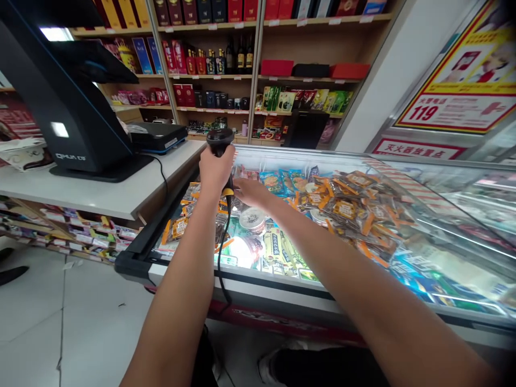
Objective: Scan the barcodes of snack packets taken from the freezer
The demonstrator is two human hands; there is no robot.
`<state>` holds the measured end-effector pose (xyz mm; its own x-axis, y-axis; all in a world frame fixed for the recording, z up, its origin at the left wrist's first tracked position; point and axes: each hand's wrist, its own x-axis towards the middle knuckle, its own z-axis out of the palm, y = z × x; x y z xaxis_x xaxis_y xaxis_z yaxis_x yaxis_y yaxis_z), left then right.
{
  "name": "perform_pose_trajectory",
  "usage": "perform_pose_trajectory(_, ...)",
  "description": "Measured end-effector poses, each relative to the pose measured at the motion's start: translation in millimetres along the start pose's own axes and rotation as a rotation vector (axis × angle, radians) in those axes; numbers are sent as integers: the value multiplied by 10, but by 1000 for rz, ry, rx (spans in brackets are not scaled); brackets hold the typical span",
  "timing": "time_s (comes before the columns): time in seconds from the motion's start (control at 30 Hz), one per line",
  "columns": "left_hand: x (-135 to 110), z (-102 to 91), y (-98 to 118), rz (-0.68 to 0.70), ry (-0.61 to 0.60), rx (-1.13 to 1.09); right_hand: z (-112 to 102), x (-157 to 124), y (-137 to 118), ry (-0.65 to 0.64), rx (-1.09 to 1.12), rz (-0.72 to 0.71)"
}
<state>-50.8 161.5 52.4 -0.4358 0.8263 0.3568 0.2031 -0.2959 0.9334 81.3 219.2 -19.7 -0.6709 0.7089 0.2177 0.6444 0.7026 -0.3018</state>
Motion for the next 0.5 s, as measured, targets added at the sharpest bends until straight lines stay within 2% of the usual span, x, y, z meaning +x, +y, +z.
perform_pose_trajectory(0.1,-22,48,15,-6,33,-56,-124,-84,36,117,-34,90)
perform_pose_trajectory(0.2,-96,122,59,-31,-54,-115,-306,-324,163,308,132,191)
perform_pose_trajectory(0.27,-177,188,87,-47,-174,-149,-432,-540,288,394,329,267)
perform_pose_trajectory(0.4,-373,334,94,-48,-507,-201,-620,-976,531,512,759,440)
perform_pose_trajectory(0.5,-507,413,75,-27,-740,-202,-691,-1223,652,611,910,503)
